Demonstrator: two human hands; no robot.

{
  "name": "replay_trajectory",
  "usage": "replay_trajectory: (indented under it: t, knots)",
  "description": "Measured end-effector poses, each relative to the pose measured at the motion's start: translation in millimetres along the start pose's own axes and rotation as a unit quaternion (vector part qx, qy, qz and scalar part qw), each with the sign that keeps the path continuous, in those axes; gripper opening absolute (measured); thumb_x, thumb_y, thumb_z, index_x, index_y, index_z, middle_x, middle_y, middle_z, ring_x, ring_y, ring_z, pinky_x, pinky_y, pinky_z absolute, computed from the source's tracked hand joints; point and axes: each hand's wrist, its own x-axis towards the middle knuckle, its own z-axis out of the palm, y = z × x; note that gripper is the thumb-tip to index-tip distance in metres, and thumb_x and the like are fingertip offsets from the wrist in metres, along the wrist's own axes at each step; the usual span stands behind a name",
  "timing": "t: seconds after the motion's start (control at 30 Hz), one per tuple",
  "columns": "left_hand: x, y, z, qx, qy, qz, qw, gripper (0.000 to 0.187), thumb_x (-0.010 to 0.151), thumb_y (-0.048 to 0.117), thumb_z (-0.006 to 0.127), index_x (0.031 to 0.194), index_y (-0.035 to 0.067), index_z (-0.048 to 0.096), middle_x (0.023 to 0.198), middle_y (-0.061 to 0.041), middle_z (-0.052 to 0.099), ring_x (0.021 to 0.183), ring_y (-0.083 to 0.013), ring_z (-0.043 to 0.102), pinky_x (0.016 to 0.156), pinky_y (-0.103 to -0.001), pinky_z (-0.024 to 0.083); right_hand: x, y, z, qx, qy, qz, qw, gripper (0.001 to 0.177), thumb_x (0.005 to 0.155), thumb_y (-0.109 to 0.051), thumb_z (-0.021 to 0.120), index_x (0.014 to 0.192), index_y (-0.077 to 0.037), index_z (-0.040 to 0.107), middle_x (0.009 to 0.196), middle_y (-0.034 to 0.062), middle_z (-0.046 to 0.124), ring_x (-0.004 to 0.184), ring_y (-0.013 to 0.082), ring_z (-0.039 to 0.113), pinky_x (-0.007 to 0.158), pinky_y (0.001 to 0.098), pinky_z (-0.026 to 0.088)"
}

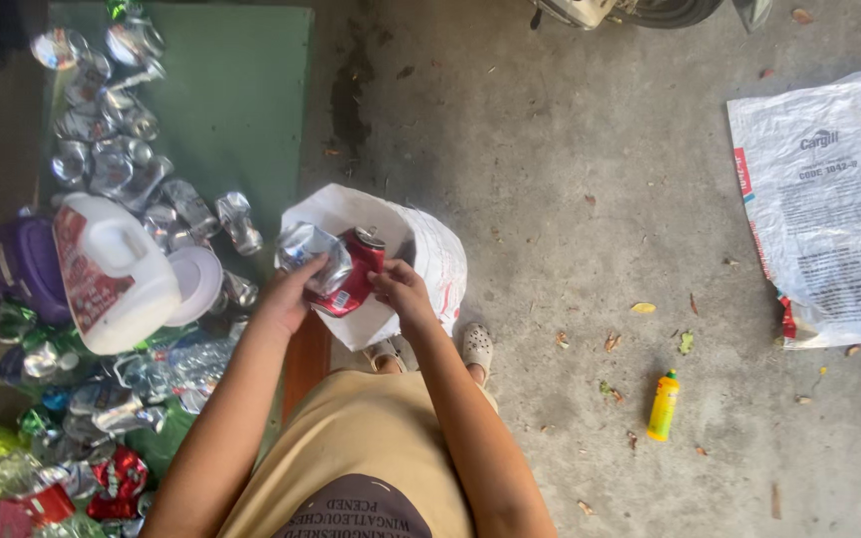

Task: The person picks up crushed aluminum cans from a table and places them into a white bag by hand, while organizing other plastic bottles and detergent jugs in the workspace.

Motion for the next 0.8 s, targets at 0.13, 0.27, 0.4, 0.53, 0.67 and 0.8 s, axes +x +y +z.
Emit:
replay_trajectory:
  t: [0.13, 0.27, 0.4, 0.53, 0.67, 0.8]
  knots:
    - [24.2, -3.1, -23.3, -0.073, -0.074, -0.065, 0.992, 0.034, 0.09, 0.015, 0.078, 0.121, 0.006, 0.066, 0.112, -0.008, 0.073, 0.103, -0.0216, 0.07, 0.091, -0.039, 0.055, 19.1, 13.8, -0.2, 0.015, 0.007, -0.085, 0.996, 0.017, 0.096, -0.007, 0.07, 0.113, -0.005, 0.066, 0.093, 0.0041, 0.07, 0.083, 0.0119, 0.064, 0.077, 0.0279, 0.05]
    - [32.1, 10.9, -41.1, -0.069, -0.101, -0.044, 0.992, 0.033, 0.089, 0.012, 0.076, 0.12, 0.007, 0.066, 0.112, -0.007, 0.073, 0.104, -0.0198, 0.071, 0.095, -0.037, 0.057, 18.1, 14.5, 10.1, 0.024, 0.025, -0.128, 0.991, 0.018, 0.097, -0.008, 0.067, 0.114, -0.006, 0.066, 0.097, 0.0034, 0.072, 0.087, 0.0117, 0.067, 0.079, 0.0277, 0.053]
    - [34.2, 16.3, -55.0, -0.09, -0.107, -0.026, 0.99, 0.031, 0.09, 0.011, 0.077, 0.118, 0.008, 0.066, 0.113, -0.005, 0.073, 0.107, -0.0188, 0.07, 0.099, -0.037, 0.055, 15.2, 13.0, 16.9, 0.061, 0.022, -0.124, 0.99, 0.018, 0.097, -0.01, 0.065, 0.115, -0.008, 0.064, 0.103, 0.0017, 0.073, 0.091, 0.0109, 0.068, 0.083, 0.0285, 0.054]
    - [28.4, 23.1, -64.6, -0.077, -0.206, -0.051, 0.974, 0.032, 0.089, 0.014, 0.078, 0.119, 0.009, 0.066, 0.113, -0.005, 0.072, 0.108, -0.0199, 0.067, 0.1, -0.039, 0.052, 14.4, 15.5, 25.1, 0.055, 0.057, -0.1, 0.992, 0.02, 0.099, -0.012, 0.064, 0.119, -0.01, 0.064, 0.105, 0.0015, 0.072, 0.093, 0.0101, 0.065, 0.081, 0.0274, 0.05]
    - [29.3, 18.7, -72.1, 0.022, -0.209, -0.09, 0.974, 0.035, 0.088, 0.016, 0.08, 0.12, 0.007, 0.067, 0.116, -0.005, 0.072, 0.112, -0.0203, 0.066, 0.102, -0.038, 0.051, 14.5, 27.5, 43.9, 0.026, 0.029, -0.081, 0.996, 0.02, 0.101, -0.014, 0.062, 0.12, -0.01, 0.064, 0.106, 0.0022, 0.071, 0.092, 0.0106, 0.063, 0.08, 0.0273, 0.047]
    - [37.4, 3.5, -71.5, 0.047, -0.166, -0.13, 0.976, 0.04, 0.086, 0.019, 0.079, 0.122, 0.006, 0.068, 0.116, -0.006, 0.073, 0.112, -0.0207, 0.067, 0.101, -0.038, 0.051, 23.0, 34.0, 42.1, -0.047, -0.014, -0.036, 0.998, 0.021, 0.1, -0.018, 0.061, 0.119, -0.01, 0.065, 0.109, 0.0007, 0.072, 0.098, 0.0108, 0.067, 0.089, 0.0283, 0.053]
